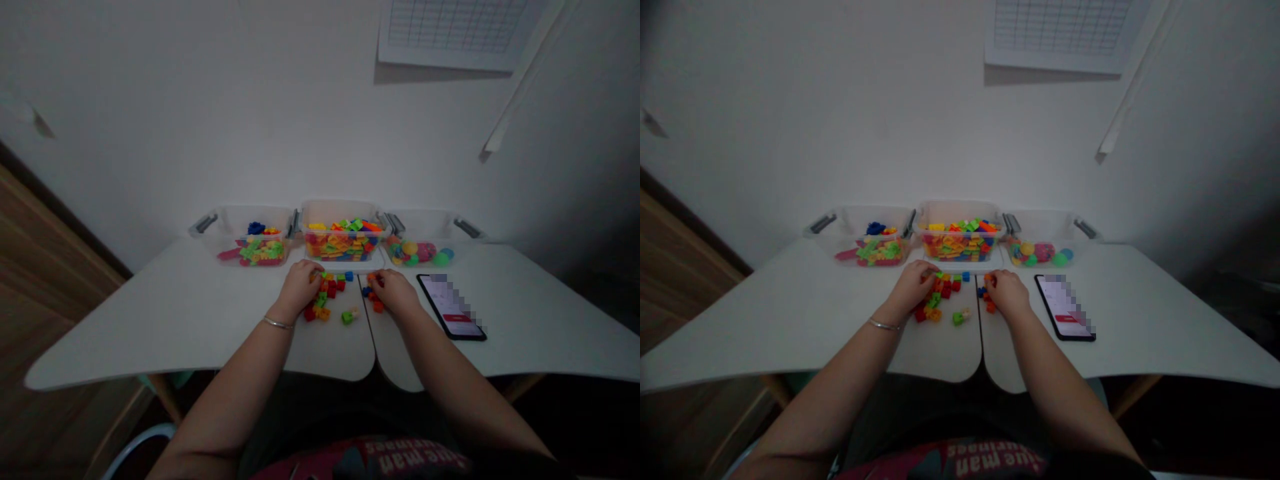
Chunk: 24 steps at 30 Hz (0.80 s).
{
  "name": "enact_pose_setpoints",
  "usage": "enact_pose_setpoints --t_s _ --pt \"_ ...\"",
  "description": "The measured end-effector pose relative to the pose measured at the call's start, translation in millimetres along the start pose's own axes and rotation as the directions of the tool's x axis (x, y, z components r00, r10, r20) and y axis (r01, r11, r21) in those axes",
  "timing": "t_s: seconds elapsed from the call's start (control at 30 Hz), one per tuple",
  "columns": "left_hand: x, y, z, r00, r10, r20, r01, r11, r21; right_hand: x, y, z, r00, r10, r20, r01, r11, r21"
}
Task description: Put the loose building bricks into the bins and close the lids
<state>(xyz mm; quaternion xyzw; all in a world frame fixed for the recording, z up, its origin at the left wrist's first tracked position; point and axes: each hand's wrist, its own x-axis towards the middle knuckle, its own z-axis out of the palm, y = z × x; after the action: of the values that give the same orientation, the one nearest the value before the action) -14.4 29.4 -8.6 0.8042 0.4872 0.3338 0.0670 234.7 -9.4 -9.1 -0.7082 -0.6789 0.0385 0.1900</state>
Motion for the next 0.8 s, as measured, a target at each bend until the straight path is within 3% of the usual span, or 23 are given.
enact_pose_setpoints --t_s 0.37,0.6,0.8 --pt "1.6 2.2 1.0 0.999 0.012 0.029 -0.012 1.0 -0.012 13.6 7.5 20.9 0.998 0.055 -0.038 -0.042 0.958 0.284" --pt "0.6 5.8 -1.6 0.999 0.028 0.023 -0.027 0.999 -0.028 12.8 5.7 20.0 0.997 -0.001 -0.077 0.016 0.983 0.185" --pt "0.8 4.7 -1.2 0.999 0.038 0.017 -0.038 0.999 -0.035 9.3 4.6 18.2 0.988 0.041 -0.149 0.002 0.96 0.279"
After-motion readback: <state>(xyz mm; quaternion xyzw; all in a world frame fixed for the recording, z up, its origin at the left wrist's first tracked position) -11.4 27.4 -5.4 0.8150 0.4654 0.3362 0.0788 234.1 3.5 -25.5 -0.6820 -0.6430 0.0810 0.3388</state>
